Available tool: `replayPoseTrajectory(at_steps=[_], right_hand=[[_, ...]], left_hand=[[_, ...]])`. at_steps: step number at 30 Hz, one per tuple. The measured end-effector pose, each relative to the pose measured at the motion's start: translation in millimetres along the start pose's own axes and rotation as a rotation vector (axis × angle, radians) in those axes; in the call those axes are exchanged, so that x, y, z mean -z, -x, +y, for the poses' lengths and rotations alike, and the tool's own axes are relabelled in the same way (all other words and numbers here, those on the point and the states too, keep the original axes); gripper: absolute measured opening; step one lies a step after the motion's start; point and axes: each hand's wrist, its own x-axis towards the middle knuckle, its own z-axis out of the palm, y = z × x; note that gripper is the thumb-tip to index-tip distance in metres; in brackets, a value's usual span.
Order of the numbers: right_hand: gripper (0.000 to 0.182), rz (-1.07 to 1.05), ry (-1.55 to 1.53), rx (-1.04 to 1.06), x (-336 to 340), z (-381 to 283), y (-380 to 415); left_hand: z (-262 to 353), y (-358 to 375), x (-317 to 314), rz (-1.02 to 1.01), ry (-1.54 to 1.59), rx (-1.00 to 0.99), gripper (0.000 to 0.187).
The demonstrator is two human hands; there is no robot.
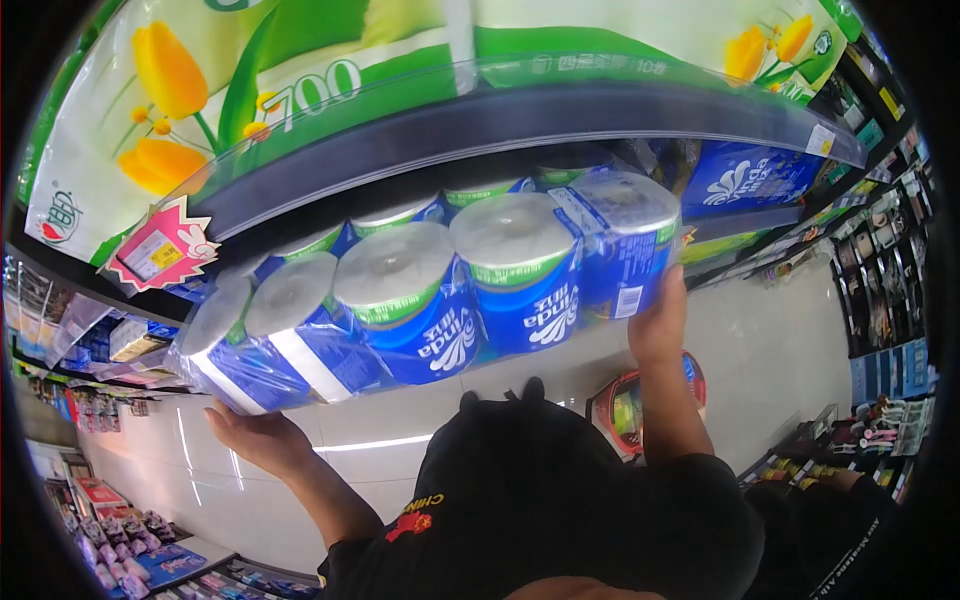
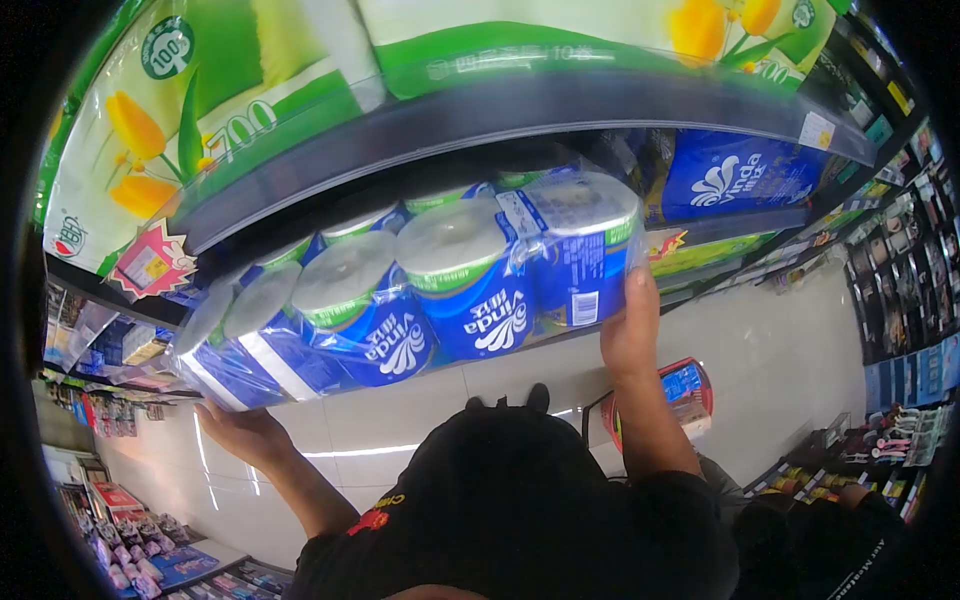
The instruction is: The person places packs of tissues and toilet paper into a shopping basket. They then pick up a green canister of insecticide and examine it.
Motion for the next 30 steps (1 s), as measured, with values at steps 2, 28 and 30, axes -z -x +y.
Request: replayPoseTrajectory(at_steps=[2,28,30], right_hand=[[0.051,-0.022,-0.016,0.023,0.5,-1.2,-6.0],[0.041,-0.047,0.602,0.178,-36.2,-13.3,-65.8],[0.042,-0.021,0.609,0.175,-39.3,-11.7,-72.0]], left_hand=[[-2.1,-5.4,5.8,-0.117,-0.025,-0.08,0.056],[-11.8,-35.3,-40.6,-0.176,-0.304,-0.25,0.053],[-21.0,-45.2,-44.8,-0.237,-0.226,-0.253,0.055]])
